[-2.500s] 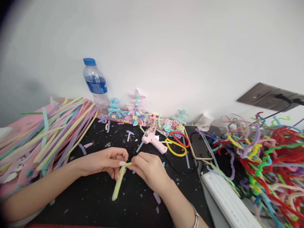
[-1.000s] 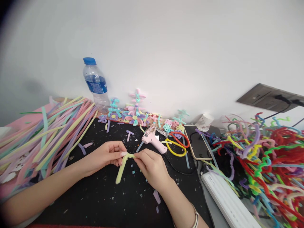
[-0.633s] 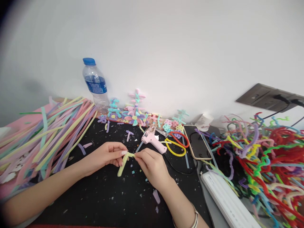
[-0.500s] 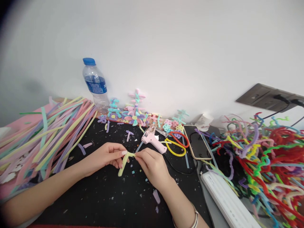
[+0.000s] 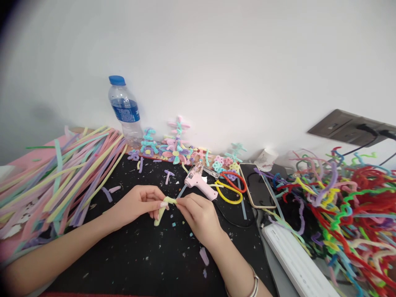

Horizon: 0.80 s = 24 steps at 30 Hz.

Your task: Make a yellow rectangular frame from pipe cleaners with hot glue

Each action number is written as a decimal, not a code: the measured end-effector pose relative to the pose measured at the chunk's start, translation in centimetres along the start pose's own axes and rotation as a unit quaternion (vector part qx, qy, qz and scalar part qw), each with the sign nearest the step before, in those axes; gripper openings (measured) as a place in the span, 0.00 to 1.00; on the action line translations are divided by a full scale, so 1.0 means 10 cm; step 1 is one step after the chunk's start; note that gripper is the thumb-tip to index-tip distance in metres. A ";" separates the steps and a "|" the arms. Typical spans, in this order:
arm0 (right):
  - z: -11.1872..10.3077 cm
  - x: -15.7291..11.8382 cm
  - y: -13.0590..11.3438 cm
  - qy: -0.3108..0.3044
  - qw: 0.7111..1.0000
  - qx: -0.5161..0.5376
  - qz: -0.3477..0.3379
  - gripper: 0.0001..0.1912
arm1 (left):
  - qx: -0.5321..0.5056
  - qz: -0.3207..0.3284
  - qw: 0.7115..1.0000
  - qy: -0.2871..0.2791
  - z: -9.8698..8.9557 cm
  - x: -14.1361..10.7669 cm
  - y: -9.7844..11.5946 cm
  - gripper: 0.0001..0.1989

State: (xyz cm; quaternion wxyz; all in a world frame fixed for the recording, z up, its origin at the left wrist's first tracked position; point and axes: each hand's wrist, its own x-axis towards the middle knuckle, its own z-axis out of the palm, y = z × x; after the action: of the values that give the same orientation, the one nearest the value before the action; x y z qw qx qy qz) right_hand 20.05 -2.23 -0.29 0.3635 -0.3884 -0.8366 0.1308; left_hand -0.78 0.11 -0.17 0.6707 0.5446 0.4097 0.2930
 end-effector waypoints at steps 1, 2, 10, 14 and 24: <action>0.00 0.00 0.00 0.002 1.000 -0.002 -0.001 0.07 | 0.000 0.003 1.000 0.003 0.00 0.00 0.01 0.10; 0.00 0.00 0.00 0.004 1.000 -0.004 -0.003 0.07 | -0.001 0.006 1.000 0.006 0.00 -0.01 0.02 0.10; 0.04 0.00 -0.04 0.025 1.000 -0.005 -0.010 0.06 | -0.039 0.001 0.999 0.026 0.03 -0.01 0.03 0.08; 0.05 0.00 -0.04 0.032 0.999 -0.008 -0.003 0.06 | -0.075 -0.020 0.996 0.038 0.04 -0.02 0.00 0.08; 0.05 0.00 -0.04 0.041 0.999 -0.011 -0.012 0.06 | -0.087 0.004 0.995 0.042 0.04 -0.01 -0.02 0.07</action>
State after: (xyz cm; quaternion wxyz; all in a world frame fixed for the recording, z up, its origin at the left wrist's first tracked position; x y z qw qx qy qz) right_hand 19.50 -2.46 -0.41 0.3945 -0.3870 -0.8272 0.1015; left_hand -0.44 -0.19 -0.32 0.6964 0.4732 0.4085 0.3525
